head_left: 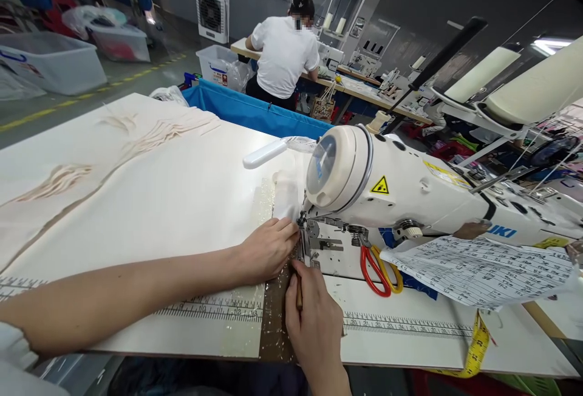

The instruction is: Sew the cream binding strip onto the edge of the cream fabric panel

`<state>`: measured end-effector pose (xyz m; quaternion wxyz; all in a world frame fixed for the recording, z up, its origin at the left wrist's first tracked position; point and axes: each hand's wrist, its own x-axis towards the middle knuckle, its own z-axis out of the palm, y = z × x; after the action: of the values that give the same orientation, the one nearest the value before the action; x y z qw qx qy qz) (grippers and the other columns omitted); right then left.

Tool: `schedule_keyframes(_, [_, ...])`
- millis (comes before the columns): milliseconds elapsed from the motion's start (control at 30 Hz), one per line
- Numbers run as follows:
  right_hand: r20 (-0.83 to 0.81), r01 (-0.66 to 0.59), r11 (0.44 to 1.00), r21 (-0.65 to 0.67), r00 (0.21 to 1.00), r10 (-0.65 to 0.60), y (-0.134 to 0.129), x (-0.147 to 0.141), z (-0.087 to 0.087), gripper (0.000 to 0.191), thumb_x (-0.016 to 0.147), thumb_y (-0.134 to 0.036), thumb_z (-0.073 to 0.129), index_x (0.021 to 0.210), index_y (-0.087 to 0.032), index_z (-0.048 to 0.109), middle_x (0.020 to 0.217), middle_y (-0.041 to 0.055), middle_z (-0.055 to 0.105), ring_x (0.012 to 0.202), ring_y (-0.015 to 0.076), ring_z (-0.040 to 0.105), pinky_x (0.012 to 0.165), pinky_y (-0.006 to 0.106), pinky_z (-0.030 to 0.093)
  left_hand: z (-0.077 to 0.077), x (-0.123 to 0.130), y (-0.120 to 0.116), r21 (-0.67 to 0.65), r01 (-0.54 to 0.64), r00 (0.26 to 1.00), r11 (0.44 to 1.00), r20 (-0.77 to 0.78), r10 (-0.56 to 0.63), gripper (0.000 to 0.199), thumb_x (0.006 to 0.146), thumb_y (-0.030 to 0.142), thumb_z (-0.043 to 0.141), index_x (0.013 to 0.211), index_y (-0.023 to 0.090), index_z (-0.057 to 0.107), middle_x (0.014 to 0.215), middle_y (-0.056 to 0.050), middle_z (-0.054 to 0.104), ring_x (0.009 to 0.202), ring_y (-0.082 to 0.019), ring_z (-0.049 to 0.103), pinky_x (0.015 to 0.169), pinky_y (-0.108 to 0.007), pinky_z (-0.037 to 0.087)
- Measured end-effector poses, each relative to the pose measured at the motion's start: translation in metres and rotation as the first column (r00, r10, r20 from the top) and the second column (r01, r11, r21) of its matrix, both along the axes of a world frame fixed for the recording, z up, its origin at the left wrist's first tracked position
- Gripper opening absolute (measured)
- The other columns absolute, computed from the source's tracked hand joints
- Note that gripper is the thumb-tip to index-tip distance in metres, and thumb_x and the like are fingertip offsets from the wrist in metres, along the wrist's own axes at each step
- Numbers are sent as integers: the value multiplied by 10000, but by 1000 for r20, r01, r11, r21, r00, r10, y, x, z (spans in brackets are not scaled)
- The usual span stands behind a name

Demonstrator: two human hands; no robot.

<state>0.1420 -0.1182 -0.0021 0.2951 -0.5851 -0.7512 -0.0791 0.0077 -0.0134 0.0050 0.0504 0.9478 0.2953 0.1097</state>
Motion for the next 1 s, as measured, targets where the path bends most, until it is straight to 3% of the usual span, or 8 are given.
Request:
schedule_keyframes(367, [198, 100, 995, -12, 976, -96, 0, -5, 3, 370, 1013, -158, 268, 1088, -124, 628, 857, 72, 697, 497, 129, 642, 415, 228, 421, 2, -2, 0, -7, -8, 1000, 1000, 8, 8, 378, 933, 197, 461, 1248, 21, 575, 1233, -178, 574, 1129, -295, 537, 919, -423, 470])
schedule_keyframes(567, [318, 210, 977, -34, 929, -189, 3, -12, -1, 331, 916, -81, 419, 1164, -114, 636, 908, 85, 726, 546, 152, 697, 431, 236, 440, -3, -5, 6, 12, -8, 999, 1000, 44, 8, 394, 939, 223, 459, 1265, 33, 575, 1247, -165, 583, 1168, -290, 528, 962, -426, 453])
schedule_keyframes(667, [306, 200, 979, -31, 934, -182, 3, -10, -2, 325, 925, -95, 419, 1166, -115, 636, 905, 88, 728, 541, 164, 696, 416, 248, 431, -4, -7, 10, 13, -14, 997, 1000, 70, 13, 374, 927, 212, 466, 1249, 66, 590, 1240, -141, 592, 1160, -275, 532, 974, -427, 446])
schedule_keyframes(767, [155, 85, 996, -30, 985, -79, -7, -1, -3, 330, 996, -179, 364, 1203, -129, 617, 948, 97, 733, 616, 167, 710, 461, 244, 469, -2, -8, 14, -4, -46, 995, 999, 93, 46, 348, 900, 190, 484, 1210, 99, 615, 1233, -123, 598, 1151, -264, 535, 963, -421, 448])
schedule_keyframes(867, [-143, 1, 997, -79, 990, -13, -23, 11, -2, 318, 1027, -291, 397, 1218, -184, 627, 1043, 87, 733, 831, 176, 728, 636, 231, 538, 5, -10, 18, -71, -116, 985, 991, 121, 124, 311, 897, 169, 478, 1157, 132, 644, 1216, -100, 611, 1110, -245, 550, 942, -403, 459])
schedule_keyframes(1000, [-451, 131, 965, -229, 864, -225, -38, 28, -6, 372, 994, -440, 470, 1180, -200, 684, 1062, 106, 729, 946, 224, 708, 649, 239, 559, 24, -23, 14, -173, -148, 983, 974, 78, 164, 259, 924, 206, 478, 1090, 151, 669, 1128, -98, 643, 1027, -228, 591, 869, -359, 498])
